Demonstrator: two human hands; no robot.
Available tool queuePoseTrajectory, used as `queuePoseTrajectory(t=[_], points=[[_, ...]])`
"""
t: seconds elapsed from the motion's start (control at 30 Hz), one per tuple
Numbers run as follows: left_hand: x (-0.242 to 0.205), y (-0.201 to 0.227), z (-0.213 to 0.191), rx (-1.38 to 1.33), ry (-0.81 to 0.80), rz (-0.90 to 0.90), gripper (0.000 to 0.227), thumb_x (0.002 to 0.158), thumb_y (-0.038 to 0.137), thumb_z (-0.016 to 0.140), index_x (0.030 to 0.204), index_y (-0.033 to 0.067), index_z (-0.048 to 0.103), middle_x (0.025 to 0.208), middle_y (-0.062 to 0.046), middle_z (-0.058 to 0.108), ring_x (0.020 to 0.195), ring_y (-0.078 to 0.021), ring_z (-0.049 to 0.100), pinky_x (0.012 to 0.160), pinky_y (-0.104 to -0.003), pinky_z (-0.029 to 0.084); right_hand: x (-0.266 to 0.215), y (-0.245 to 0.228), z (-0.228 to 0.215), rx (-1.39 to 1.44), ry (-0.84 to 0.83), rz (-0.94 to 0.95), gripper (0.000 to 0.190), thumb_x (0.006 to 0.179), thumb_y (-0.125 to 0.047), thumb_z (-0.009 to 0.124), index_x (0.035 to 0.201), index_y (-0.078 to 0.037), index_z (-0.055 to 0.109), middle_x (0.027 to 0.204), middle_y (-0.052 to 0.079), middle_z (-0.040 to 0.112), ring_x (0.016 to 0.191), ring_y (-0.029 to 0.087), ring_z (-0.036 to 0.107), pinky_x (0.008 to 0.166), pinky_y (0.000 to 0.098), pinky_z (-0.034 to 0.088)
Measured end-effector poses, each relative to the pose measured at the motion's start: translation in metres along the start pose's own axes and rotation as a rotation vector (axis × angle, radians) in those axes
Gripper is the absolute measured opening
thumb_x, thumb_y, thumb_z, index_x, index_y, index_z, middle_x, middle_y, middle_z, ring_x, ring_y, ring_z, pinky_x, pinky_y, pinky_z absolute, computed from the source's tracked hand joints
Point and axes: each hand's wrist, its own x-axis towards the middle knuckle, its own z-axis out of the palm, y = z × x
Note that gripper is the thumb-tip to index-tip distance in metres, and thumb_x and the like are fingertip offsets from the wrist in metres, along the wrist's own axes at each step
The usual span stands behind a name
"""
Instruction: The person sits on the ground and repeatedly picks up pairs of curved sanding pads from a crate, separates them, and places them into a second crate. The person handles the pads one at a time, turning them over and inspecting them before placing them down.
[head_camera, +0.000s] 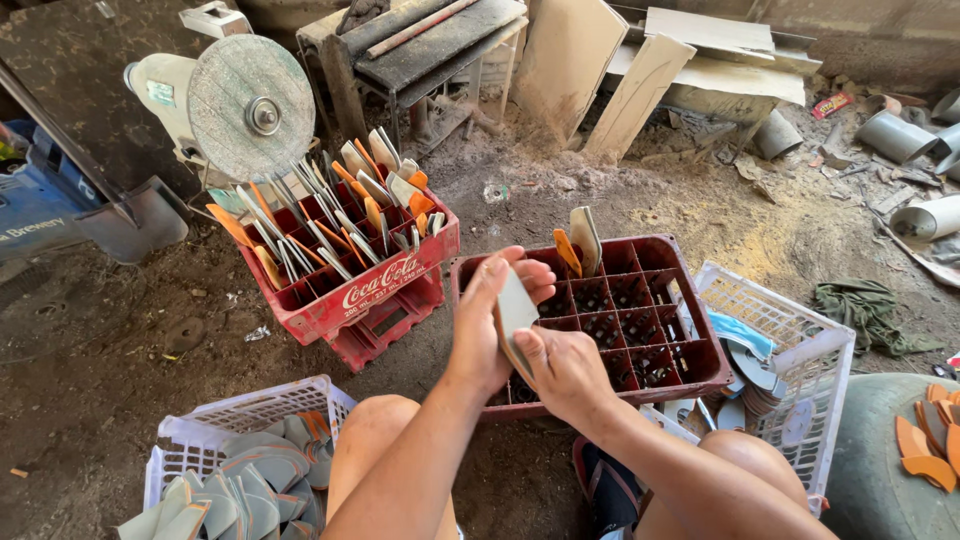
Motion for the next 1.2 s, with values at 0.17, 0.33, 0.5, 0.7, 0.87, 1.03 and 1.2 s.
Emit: queuePoseTrajectory(t=[0.17,0.33,0.5,0.7,0.87,1.03,1.2], points=[[0.004,0.004,-0.007,-0.117,-0.057,-0.088,0.027,0.108,0.027,0.057,0.089,0.0112,0.048,0.074,0.002,0.043,0.064,-0.0102,0.044,0.061,-0.027,0.042,-0.004,0.000,0.014,-0.013,-0.061,0.023,0.059,0.105,-0.048,0.040,0.074,-0.004,0.064,0.059,0.019,0.061,0.056,0.038,0.062,0.057,0.0451,0.050],[0.002,0.005,-0.003,-0.062,0.078,-0.139,0.037,0.106,0.035,0.055,0.079,0.0123,0.044,0.065,0.004,0.037,0.055,-0.0085,0.038,0.052,-0.026,0.038,-0.007,0.001,0.021,0.030,-0.001,0.004,0.055,0.106,-0.043,0.040,0.078,-0.003,0.065,0.063,0.020,0.062,0.059,0.041,0.061,0.057,0.0477,0.048],[-0.001,0.003,-0.002,0.028,0.125,-0.090,0.040,0.107,0.035,0.053,0.076,0.0124,0.042,0.063,0.004,0.036,0.053,-0.0085,0.036,0.049,-0.026,0.037,-0.006,0.003,0.022,0.072,-0.026,-0.034,0.055,0.107,-0.041,0.037,0.079,-0.003,0.064,0.064,0.020,0.062,0.060,0.042,0.061,0.057,0.0475,0.048],[0.002,0.002,-0.009,-0.018,0.125,-0.043,0.038,0.109,0.033,0.055,0.081,0.0117,0.042,0.067,0.003,0.040,0.055,-0.0091,0.040,0.051,-0.027,0.040,0.000,0.000,0.020,0.061,-0.074,0.061,0.059,0.108,-0.044,0.040,0.074,-0.001,0.064,0.059,0.020,0.058,0.054,0.038,0.057,0.055,0.0448,0.046],[0.003,0.006,-0.004,-0.073,0.228,-0.022,0.042,0.101,0.048,0.052,0.116,0.0093,0.047,0.086,-0.008,0.061,0.077,-0.0209,0.063,0.070,-0.036,0.054,0.005,-0.005,0.009,0.226,-0.021,0.101,0.062,0.107,-0.047,0.039,0.080,0.002,0.066,0.055,0.014,0.059,0.048,0.022,0.056,0.050,0.0384,0.047],[0.008,0.010,-0.002,-0.193,0.206,-0.098,0.057,0.098,0.054,0.040,0.128,0.0065,0.047,0.102,-0.017,0.071,0.099,-0.0305,0.070,0.092,-0.046,0.056,0.013,-0.006,0.004,0.196,-0.035,0.164,0.059,0.104,-0.048,0.045,0.087,0.002,0.072,0.052,0.013,0.058,0.045,0.017,0.055,0.048,0.0371,0.046],[0.015,0.000,-0.018,-0.168,0.237,-0.081,0.039,0.107,0.037,0.044,0.115,0.0014,0.058,0.095,-0.013,0.066,0.091,-0.0285,0.068,0.088,-0.045,0.057,0.017,0.011,0.003,0.382,-0.031,0.200,0.055,0.105,-0.048,0.048,0.092,0.000,0.072,0.057,0.007,0.058,0.048,0.012,0.052,0.046,0.0305,0.042]])
